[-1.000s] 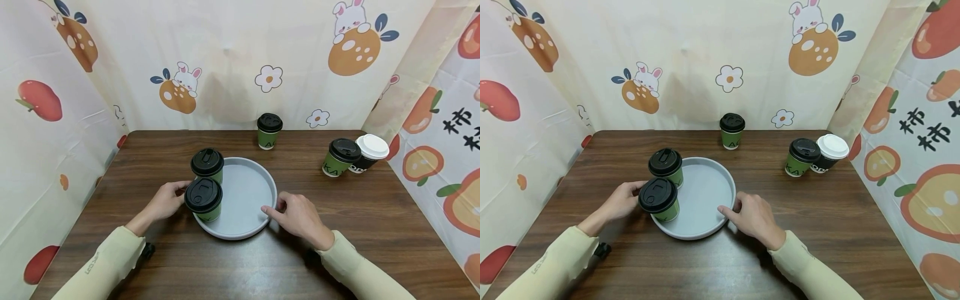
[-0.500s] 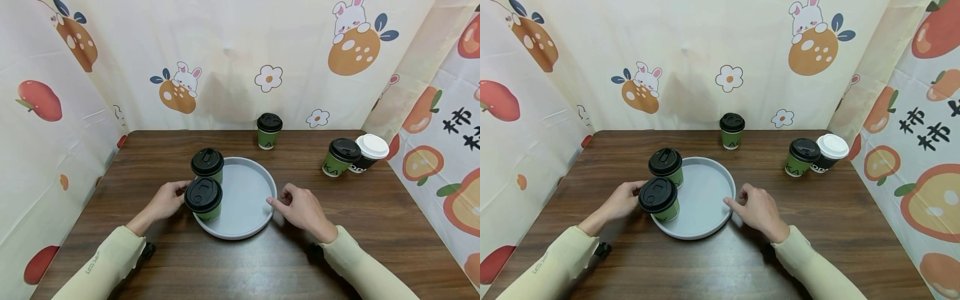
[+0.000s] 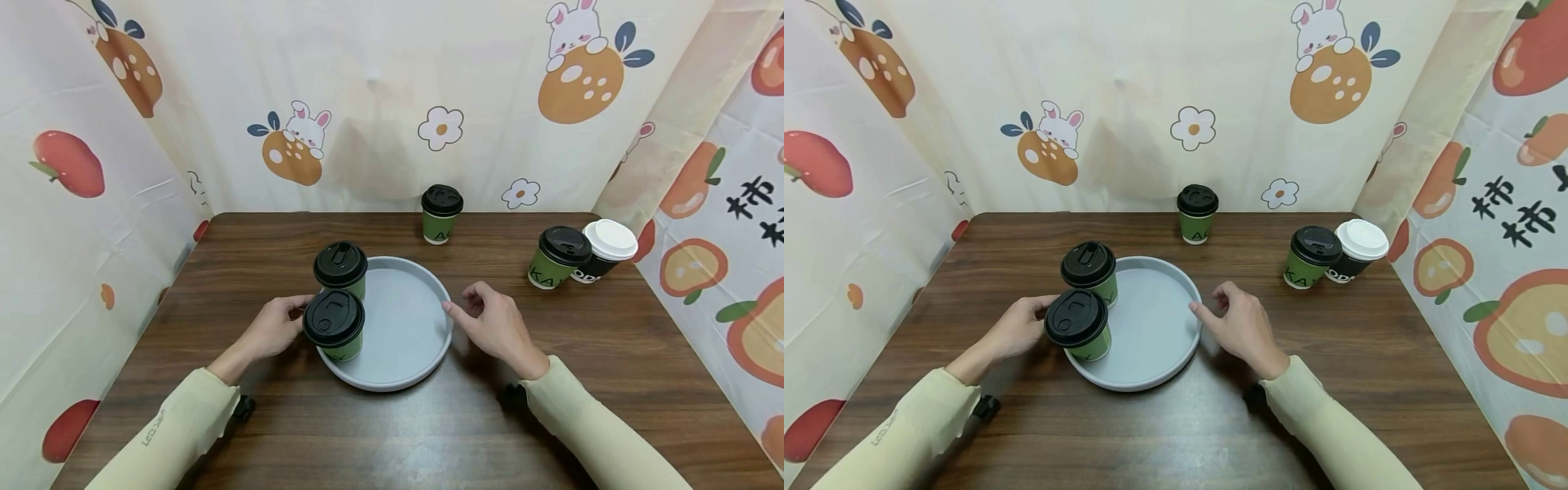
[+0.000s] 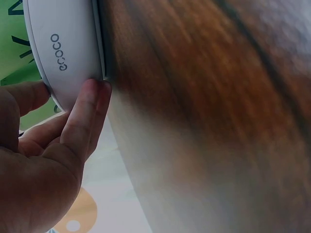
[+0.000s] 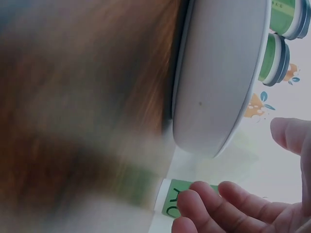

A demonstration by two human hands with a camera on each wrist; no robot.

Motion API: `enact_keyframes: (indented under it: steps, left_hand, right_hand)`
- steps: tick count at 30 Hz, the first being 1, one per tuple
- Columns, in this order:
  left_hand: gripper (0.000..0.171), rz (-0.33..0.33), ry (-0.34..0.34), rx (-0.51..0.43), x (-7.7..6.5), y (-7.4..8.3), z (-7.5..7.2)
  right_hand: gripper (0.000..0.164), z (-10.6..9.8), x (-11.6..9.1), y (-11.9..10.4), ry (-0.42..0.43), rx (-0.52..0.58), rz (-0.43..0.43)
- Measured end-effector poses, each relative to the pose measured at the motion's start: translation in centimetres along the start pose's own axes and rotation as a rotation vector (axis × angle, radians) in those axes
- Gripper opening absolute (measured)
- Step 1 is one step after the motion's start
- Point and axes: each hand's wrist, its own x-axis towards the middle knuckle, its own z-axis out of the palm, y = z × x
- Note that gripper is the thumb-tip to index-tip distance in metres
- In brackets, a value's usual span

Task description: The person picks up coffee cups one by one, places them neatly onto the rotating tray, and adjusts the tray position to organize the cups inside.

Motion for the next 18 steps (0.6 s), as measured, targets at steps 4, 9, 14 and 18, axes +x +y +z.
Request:
enact_keyframes:
  steps: [4, 9, 14, 18]
  left_hand:
    - [0.039, -0.009, -0.008, -0.002, 0.0, 0.1, 0.0]
    - [0.039, -0.006, -0.007, 0.002, 0.0, 0.1, 0.1]
    - [0.039, -0.001, -0.004, 0.008, 0.0, 0.1, 0.1]
    - [0.039, -0.001, -0.009, 0.009, -0.1, 0.1, 0.0]
  right_hand:
    - [0.052, 0.0, 0.8, 0.2, 0.019, 0.026, 0.017]
    - [0.061, 0.0, 1.9, 0.5, 0.041, 0.059, 0.048]
    - [0.064, 0.0, 3.1, 0.6, 0.071, 0.089, 0.063]
    - [0.064, 0.1, 4.0, 0.6, 0.096, 0.12, 0.074]
